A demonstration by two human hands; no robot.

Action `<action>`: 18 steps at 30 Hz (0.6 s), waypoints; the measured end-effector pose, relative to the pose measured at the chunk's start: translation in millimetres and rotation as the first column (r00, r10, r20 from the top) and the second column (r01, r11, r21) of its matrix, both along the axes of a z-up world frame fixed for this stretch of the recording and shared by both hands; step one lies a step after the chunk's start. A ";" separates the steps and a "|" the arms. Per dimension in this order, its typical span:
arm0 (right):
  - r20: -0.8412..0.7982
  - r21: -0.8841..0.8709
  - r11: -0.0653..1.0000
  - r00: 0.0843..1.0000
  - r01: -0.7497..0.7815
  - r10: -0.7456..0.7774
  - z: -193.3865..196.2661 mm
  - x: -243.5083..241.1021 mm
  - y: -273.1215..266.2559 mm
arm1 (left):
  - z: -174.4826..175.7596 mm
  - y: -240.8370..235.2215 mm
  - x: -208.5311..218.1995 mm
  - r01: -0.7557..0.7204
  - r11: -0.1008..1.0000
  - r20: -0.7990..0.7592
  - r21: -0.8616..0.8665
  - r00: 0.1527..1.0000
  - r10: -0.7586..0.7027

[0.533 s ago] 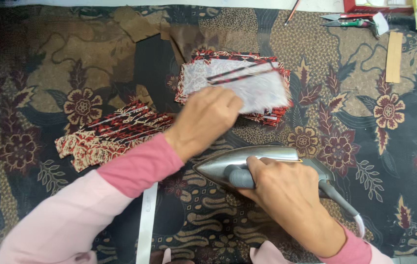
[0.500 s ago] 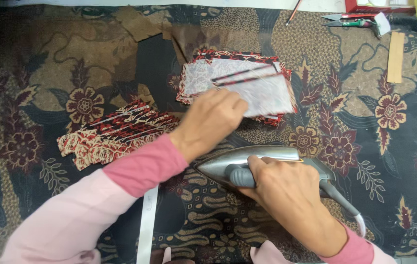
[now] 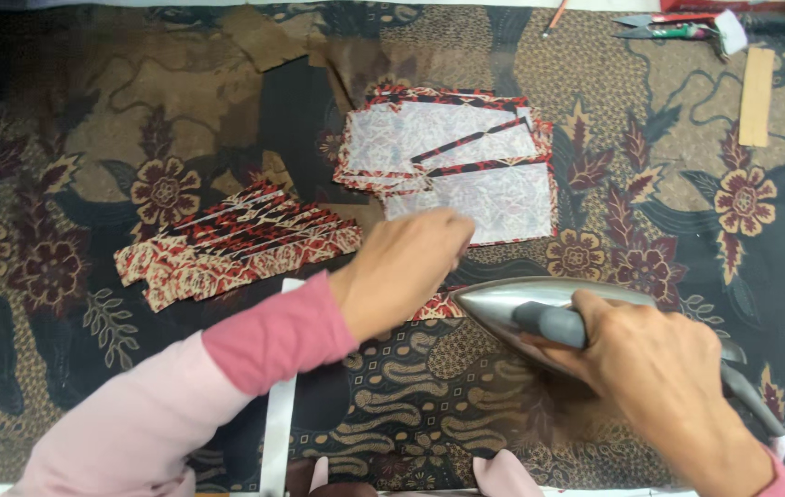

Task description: The person irons small rectangular pieces of patterned fabric one by one on a table. They use a ruler to align the fabric, press it with an iron, then stack the finished pieces. The process repeats for multiple pieces throughout the clip.

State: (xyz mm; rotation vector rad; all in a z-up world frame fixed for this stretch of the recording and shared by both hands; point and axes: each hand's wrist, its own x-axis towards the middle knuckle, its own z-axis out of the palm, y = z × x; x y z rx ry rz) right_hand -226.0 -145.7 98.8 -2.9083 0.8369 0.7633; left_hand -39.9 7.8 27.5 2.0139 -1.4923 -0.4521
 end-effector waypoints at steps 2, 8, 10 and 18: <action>-0.007 -0.012 1.000 1.000 0.014 -0.014 -0.8 -8.8 -10.7 | 0.2 5.9 -13.6 0.016 0.999 -0.009 0.049 1.000 -0.015; -0.080 -0.118 0.993 0.997 -0.006 -0.003 -6.0 -32.1 -42.2 | -14.7 -1.4 -38.5 -0.025 0.988 0.145 0.155 0.989 0.002; -0.047 -0.136 0.991 0.999 -0.016 0.010 -8.3 -35.2 -45.9 | -18.7 -5.3 -38.1 0.000 0.982 0.073 0.191 0.997 -0.014; 0.095 -0.031 0.978 0.974 0.209 -0.205 -26.4 -41.1 -75.4 | 5.7 25.7 -25.9 -0.013 1.000 -0.158 0.019 0.987 0.016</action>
